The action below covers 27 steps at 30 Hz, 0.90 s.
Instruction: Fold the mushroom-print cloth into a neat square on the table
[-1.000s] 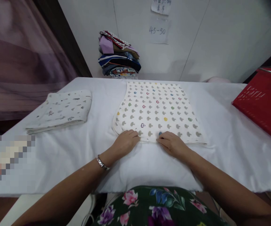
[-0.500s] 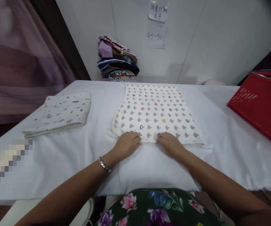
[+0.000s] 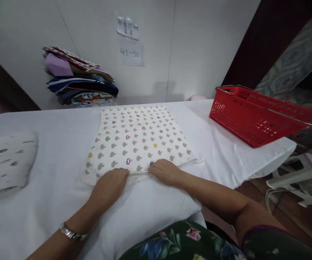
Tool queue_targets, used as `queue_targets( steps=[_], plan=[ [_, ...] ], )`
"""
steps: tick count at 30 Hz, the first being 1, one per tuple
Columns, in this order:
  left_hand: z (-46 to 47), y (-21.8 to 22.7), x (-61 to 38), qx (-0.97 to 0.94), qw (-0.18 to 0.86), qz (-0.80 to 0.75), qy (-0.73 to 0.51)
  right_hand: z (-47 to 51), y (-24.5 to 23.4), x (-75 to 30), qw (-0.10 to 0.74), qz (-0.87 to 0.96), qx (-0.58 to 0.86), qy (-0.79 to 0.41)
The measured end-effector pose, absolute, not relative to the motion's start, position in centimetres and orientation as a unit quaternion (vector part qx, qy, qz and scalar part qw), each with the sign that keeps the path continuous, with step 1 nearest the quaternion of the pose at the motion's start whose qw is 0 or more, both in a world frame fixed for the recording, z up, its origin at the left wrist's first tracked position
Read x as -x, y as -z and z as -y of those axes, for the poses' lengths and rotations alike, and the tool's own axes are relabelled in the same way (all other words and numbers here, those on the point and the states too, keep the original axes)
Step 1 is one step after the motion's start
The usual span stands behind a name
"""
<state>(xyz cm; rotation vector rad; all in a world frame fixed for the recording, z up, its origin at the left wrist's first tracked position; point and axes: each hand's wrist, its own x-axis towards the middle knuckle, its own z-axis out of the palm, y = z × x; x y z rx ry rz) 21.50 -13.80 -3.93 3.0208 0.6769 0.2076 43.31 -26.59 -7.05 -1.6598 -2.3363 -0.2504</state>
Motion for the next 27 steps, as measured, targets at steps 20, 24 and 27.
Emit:
queue_targets(
  steps=[20,24,27],
  plan=[
    [12.9,3.9,-22.1,-0.960,0.071,-0.271,-0.015,35.3,6.1,-53.3,0.200,0.663,0.717,0.083],
    [12.8,4.0,-22.1,-0.955,0.080,-0.284,-0.018,35.1,6.2,-53.0,0.222,0.683,0.688,0.108],
    [12.8,4.2,-22.1,-0.954,0.084,-0.289,-0.017,34.6,6.2,-52.9,0.226,0.694,0.673,0.116]
  ],
)
